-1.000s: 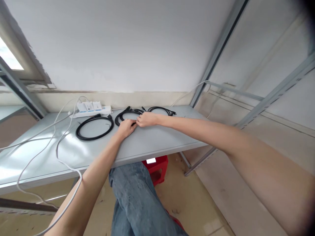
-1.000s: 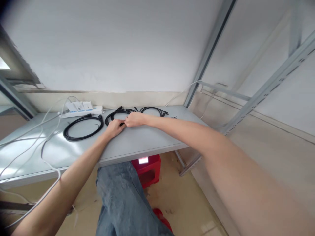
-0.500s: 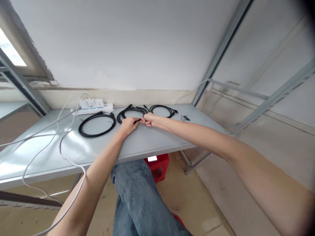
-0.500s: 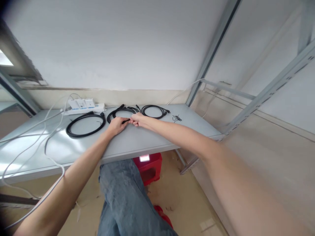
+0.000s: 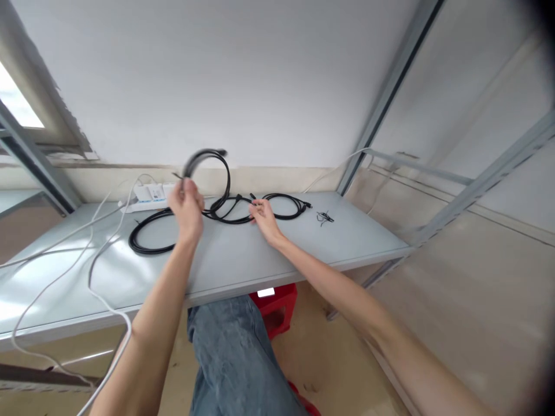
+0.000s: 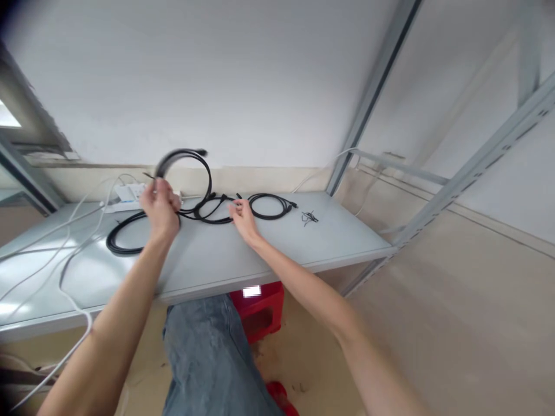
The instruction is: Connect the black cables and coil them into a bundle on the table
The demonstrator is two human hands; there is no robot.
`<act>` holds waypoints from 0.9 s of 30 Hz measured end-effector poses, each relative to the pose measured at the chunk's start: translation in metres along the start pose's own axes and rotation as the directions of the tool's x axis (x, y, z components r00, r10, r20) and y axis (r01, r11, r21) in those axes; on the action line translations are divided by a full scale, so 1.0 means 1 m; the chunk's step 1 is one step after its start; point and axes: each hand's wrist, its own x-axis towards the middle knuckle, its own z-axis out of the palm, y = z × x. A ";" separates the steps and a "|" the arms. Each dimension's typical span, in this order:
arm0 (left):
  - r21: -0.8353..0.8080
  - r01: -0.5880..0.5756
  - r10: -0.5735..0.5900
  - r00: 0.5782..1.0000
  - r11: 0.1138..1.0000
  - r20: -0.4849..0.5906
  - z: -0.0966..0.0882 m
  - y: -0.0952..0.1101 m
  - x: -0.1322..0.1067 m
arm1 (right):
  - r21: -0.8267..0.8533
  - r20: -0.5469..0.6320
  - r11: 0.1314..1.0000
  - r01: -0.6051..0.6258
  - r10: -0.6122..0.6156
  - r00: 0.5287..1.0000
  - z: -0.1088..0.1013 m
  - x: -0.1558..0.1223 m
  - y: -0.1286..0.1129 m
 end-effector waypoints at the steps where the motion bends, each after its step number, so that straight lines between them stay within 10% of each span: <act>1: -0.126 -0.017 0.012 0.999 0.992 -0.047 -0.002 0.004 0.005 | -0.017 0.004 0.999 0.038 -0.038 0.999 0.003 0.002 0.006; 7: -0.380 0.231 -0.278 0.958 0.896 -0.075 -0.018 -0.002 0.012 | 0.123 -0.015 0.991 0.053 -0.052 0.999 0.012 0.017 0.006; 11: -0.426 0.196 -0.257 0.962 0.883 -0.089 -0.024 -0.003 0.011 | -0.168 -0.157 0.984 0.050 -0.077 0.985 0.003 0.006 -0.003; 17: -0.451 0.198 -0.247 0.968 0.870 -0.051 -0.029 0.004 0.009 | -0.420 0.283 0.895 0.152 -0.030 0.959 0.017 -0.017 0.003; 22: -0.226 0.367 -0.349 0.930 0.902 0.117 -0.016 -0.006 -0.005 | 0.088 0.105 0.992 0.085 -0.094 0.990 0.021 -0.003 -0.001; 27: 0.085 0.391 -0.396 0.853 0.916 0.339 -0.001 -0.025 -0.020 | 0.503 0.090 0.840 -0.201 0.180 0.980 -0.001 0.011 -0.007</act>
